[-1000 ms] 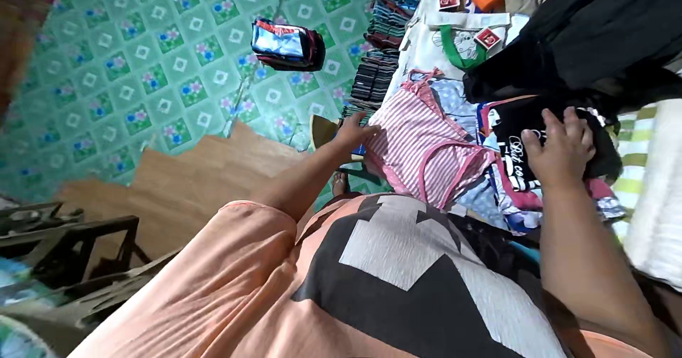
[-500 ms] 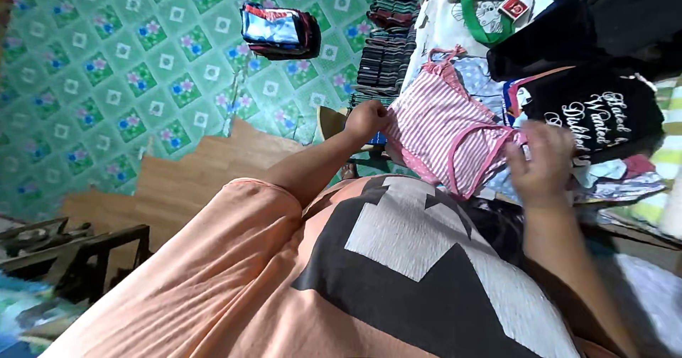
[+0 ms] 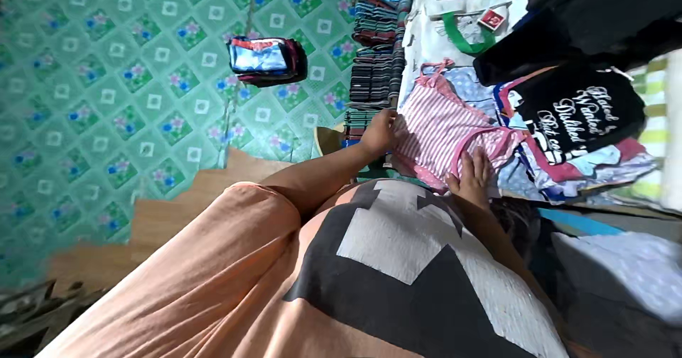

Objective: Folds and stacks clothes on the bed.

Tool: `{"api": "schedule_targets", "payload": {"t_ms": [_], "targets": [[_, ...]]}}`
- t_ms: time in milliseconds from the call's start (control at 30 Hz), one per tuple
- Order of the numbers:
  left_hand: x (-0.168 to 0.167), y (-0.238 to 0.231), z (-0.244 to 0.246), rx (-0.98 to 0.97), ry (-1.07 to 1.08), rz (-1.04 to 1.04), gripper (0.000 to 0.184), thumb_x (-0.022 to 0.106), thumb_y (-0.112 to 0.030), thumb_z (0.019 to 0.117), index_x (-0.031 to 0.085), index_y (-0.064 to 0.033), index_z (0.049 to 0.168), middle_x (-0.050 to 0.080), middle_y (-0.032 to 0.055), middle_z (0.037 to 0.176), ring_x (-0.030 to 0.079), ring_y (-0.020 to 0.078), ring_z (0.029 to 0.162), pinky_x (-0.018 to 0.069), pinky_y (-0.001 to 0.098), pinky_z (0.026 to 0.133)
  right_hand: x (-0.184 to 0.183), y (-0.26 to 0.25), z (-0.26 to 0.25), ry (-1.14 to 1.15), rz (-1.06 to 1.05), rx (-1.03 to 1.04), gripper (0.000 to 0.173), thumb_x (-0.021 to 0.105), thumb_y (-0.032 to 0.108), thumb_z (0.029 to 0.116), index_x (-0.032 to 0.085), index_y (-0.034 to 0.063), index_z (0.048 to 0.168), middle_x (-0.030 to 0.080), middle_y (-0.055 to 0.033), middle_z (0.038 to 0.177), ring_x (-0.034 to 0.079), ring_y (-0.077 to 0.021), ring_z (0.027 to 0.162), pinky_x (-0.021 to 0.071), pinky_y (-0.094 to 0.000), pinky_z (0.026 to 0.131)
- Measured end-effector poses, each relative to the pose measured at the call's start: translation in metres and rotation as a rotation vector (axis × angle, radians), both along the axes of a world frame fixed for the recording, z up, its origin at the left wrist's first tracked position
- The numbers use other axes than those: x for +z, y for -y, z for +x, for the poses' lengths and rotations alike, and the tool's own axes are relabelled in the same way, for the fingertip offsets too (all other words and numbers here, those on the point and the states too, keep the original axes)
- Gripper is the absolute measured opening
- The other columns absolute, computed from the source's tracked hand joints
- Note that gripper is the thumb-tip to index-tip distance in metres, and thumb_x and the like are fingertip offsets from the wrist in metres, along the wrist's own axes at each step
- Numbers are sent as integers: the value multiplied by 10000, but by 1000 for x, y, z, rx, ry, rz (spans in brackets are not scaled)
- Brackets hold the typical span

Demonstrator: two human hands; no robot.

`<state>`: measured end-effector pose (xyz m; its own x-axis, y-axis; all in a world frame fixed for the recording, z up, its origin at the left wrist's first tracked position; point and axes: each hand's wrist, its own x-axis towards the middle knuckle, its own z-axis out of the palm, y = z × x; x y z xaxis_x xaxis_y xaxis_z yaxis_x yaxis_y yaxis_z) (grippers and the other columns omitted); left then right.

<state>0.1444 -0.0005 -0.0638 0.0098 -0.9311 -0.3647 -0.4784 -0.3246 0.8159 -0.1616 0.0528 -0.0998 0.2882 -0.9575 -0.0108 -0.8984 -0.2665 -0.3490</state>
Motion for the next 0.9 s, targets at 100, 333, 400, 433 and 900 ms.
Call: {"api": "schedule_targets", "payload": {"t_ms": [100, 333, 400, 433, 900], "targets": [[-2, 5, 4, -48, -51, 108, 596, 744, -298, 941, 498, -52, 1425, 675, 202, 1166, 690, 318, 1008, 560, 544, 911, 14, 8, 2, 9, -48, -26, 584, 565, 407, 994, 535, 74, 1473, 358, -229, 1617, 306, -462, 1498, 266, -699, 1159], [-3, 20, 5, -21, -66, 182, 512, 734, -311, 952, 580, -26, 1349, 674, 213, 1169, 689, 321, 1021, 562, 545, 909, 49, 61, 5, -88, 3, -100, 540, 484, 420, 1055, 524, 106, 1493, 390, -163, 1621, 309, -436, 1508, 287, -700, 1154], [-1, 20, 3, -68, 51, 8, 377, 729, -271, 942, 677, -2, 1201, 670, 208, 1160, 656, 323, 1073, 526, 535, 962, 47, 71, -1, -7, 221, -331, 624, 512, 420, 1048, 458, 8, 1515, 370, -252, 1602, 292, -460, 1506, 256, -679, 1192], [3, 20, 0, -92, 79, -90, 350, 725, -261, 941, 693, 2, 1171, 652, 208, 1188, 645, 315, 1091, 528, 501, 976, 44, 74, -5, 26, 275, -398, 653, 504, 425, 1051, 432, -21, 1521, 353, -264, 1609, 276, -443, 1520, 223, -654, 1218], [14, 52, 14, -150, -121, 285, 509, 662, -234, 993, 509, -33, 1435, 621, 240, 1301, 655, 345, 1128, 538, 560, 960, 44, 9, -14, 436, 198, -537, 697, 708, 204, 920, 419, 14, 1525, 450, -305, 1491, 459, -424, 1373, 417, -575, 1112]]}}
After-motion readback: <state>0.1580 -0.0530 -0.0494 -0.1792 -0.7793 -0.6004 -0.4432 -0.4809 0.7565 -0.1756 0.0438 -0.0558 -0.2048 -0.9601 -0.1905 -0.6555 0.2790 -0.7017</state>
